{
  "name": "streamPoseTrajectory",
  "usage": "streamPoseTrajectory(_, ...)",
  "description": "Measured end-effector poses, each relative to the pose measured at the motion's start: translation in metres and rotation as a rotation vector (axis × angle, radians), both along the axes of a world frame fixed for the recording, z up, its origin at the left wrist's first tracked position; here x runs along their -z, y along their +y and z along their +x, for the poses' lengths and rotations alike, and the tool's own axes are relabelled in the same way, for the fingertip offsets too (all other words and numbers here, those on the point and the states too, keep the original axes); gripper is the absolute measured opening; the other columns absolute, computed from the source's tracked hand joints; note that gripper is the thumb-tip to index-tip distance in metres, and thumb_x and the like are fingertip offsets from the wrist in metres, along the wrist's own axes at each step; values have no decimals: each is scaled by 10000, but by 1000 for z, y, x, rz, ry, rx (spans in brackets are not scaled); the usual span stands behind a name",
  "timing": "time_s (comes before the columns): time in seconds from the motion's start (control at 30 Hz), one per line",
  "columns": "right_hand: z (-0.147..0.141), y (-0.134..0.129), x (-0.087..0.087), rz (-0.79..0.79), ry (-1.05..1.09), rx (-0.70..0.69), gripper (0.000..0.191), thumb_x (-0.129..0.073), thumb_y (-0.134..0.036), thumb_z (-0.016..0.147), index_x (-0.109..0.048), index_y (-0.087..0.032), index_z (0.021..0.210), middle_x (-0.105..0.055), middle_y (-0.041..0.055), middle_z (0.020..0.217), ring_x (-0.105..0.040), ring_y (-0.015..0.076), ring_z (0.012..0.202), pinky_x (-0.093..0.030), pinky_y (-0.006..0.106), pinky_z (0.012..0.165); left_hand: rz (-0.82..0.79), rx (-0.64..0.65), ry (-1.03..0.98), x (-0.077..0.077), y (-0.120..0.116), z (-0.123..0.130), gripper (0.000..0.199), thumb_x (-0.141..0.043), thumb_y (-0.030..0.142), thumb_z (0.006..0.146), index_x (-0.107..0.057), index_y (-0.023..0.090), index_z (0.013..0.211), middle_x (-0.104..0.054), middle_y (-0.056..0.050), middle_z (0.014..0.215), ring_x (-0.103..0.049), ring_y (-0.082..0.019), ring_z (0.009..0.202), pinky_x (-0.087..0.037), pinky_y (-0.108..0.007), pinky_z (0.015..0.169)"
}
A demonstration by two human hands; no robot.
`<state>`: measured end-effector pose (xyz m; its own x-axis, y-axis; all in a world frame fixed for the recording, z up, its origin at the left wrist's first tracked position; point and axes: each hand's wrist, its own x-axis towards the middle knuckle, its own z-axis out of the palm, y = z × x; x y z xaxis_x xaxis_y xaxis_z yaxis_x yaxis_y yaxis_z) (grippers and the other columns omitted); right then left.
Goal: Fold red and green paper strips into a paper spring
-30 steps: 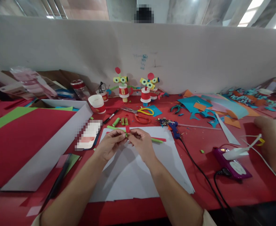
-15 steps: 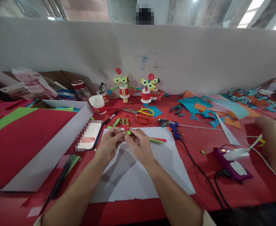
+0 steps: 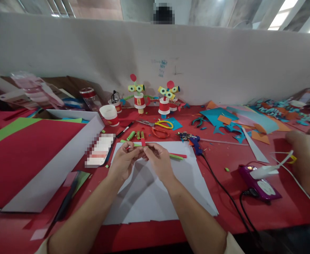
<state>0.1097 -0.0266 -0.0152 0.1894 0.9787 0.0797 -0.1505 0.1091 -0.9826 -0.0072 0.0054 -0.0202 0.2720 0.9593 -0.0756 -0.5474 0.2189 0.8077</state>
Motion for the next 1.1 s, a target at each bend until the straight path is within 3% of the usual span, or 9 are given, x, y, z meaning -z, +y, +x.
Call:
streamPoseTrajectory(0.17,1,1,1,30,-76,45,137,-596,-303,788,-655,-179,783,-624,-15,616,-561,121,556,-461,241,543,-33,49,17,3,2,-3,290,-775,182,622,-535,177,786,-644,36,618,-643,-123,625,-488,-281,709)
streamPoseTrajectory(0.4,2,-1,0,45,-208,67,141,-581,-294,790,-665,-181,794,-615,-6,676,-565,122,563,-471,248,544,-103,81,37,2,4,-4,327,-795,142,578,-660,140,877,-689,-20,770,-636,-111,690,-483,-246,707)
streamPoseTrajectory(0.57,-3,-5,5,173,-324,97,295,-597,-271,789,-614,-218,1078,-641,41,947,-609,139,712,-512,272,643,-154,35,-69,0,4,-2,300,-773,83,575,-678,151,852,-656,20,685,-600,-68,635,-468,-178,651)
streamPoseTrajectory(0.63,-4,-6,6,203,-364,104,294,-601,-268,797,-609,-226,1089,-629,50,988,-611,153,787,-513,276,683,-185,39,-126,-1,3,-1,302,-755,73,597,-683,162,877,-635,37,656,-582,-54,602,-463,-155,619)
streamPoseTrajectory(0.93,3,-8,-4,292,-529,132,241,-581,-208,822,-681,-260,1035,-607,32,896,-576,155,792,-479,277,706,-340,118,-209,-7,-1,1,168,-708,12,626,-664,144,721,-646,12,639,-605,-73,600,-507,-165,636)
streamPoseTrajectory(1.1,7,-7,-8,243,-516,114,253,-574,-214,809,-698,-256,1025,-550,20,831,-540,137,720,-466,253,639,-243,121,-196,-5,1,1,177,-766,55,598,-660,137,712,-647,16,653,-604,-68,619,-514,-175,676)
